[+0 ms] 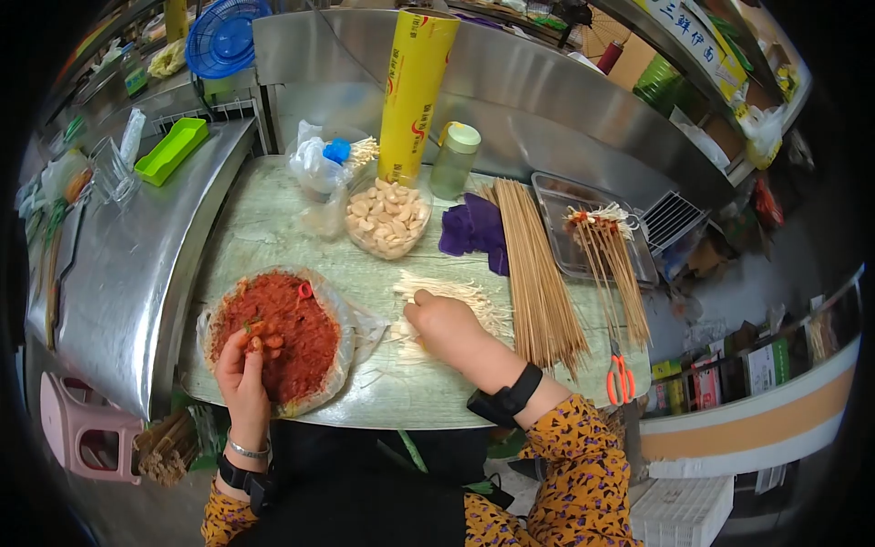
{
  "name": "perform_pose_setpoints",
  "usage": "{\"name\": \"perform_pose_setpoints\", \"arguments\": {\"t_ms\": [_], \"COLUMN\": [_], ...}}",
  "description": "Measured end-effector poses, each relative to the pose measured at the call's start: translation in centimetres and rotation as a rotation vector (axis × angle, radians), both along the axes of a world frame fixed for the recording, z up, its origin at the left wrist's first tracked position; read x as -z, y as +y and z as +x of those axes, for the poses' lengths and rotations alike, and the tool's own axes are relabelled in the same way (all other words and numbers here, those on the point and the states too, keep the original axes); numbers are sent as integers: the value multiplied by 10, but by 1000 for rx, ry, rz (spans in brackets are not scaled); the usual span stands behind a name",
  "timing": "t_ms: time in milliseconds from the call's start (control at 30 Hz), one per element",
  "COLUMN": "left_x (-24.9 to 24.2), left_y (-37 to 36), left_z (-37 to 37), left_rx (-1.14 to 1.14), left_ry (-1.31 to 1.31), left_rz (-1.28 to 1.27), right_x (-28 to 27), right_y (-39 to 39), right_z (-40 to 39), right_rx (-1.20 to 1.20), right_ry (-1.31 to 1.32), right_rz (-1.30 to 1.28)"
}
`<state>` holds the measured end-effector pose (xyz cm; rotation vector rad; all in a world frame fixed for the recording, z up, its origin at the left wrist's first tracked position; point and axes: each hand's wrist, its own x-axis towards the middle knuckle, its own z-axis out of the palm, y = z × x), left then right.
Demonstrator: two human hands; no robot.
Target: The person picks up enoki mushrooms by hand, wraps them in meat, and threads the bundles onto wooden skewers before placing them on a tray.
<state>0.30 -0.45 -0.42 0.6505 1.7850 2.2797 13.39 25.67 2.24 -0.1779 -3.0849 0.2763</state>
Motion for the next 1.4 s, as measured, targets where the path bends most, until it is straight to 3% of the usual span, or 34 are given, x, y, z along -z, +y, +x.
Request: {"name": "perform_pose_setpoints", "arguments": {"t_ms": [300,367,467,600,733,1000,1067,1133,1200,1400], "left_x": [4,5,8,8,8,12,7,-3,-25,-78], "left_y": [-3,-2,-4,-3,-4,-6,-2,1,3,48], "left_z": [-1,-1,-1,-1,-2,-4,0,2,-1,27], "left_rx": [19,16,7,-4,27,0,-16,-40,6,356], "left_ry": [-3,1,17,11,-2,57,33,11,443,492], "left_rz": [9,31,-39,-14,-19,-66,-39,-23,-276,-275], "right_x": [-3,-11,-21,-44,-81,-130,-138,-141,-141,-137], "right_y": [6,12,22,32,41,74,71,64,49,-3], "right_z": [-10,-5,1,12,31,70,74,74,68,38], "right_rx": [-70,-10,35,139,232,346,397,367,265,15], "right_ry": [-33,34,141,132,305,479,539,530,438,295], "right_rz": [152,-99,-258,-268,-222,-463,-710,-709,-770,-742]}}
